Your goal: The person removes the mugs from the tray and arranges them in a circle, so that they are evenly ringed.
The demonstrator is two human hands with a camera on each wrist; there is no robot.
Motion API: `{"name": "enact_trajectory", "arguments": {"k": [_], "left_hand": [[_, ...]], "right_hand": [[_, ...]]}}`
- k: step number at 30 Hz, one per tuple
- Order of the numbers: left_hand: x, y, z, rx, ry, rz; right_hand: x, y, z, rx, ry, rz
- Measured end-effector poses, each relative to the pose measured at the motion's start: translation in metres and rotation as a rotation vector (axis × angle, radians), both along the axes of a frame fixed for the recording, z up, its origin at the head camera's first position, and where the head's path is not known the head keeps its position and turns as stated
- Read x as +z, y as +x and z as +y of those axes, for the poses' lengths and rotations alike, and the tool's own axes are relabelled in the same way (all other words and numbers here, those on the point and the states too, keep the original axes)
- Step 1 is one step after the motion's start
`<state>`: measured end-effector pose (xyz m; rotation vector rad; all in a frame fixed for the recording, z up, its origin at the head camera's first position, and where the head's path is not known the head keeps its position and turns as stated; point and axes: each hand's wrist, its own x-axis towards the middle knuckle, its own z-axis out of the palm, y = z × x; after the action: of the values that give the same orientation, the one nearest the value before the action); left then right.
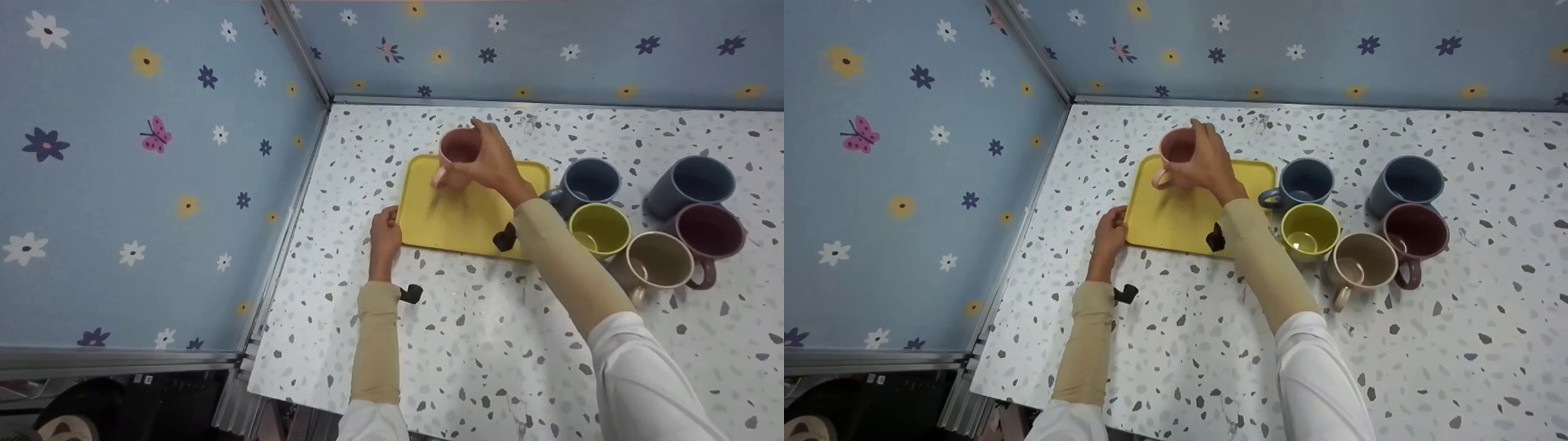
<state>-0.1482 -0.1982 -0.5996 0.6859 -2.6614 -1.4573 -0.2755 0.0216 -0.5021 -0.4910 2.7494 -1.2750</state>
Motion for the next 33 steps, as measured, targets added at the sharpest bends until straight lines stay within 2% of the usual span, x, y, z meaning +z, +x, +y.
{"name": "enact_trajectory", "arguments": {"k": [4,8,14,24,33], "left_hand": [[0.006,-0.001,0.002,-0.018,0.015,-0.025],[0.011,-0.001,0.003,-0.013,0.030,-0.021],[0.011,-0.001,0.001,-0.011,0.037,-0.027],[0.009,0.001,0.001,-0.017,0.018,-0.053],[0.008,0.005,0.002,-0.015,0.047,-0.039]], "right_hand": [[0.015,-0.008,0.012,-0.092,0.027,0.039],[0.030,-0.015,0.029,-0.193,0.075,0.034],[0.042,-0.021,0.059,-0.329,0.124,0.006],[0.049,-0.029,0.114,-0.539,0.180,-0.170],[0.055,-0.024,0.164,-0.616,0.195,-0.315]]}}
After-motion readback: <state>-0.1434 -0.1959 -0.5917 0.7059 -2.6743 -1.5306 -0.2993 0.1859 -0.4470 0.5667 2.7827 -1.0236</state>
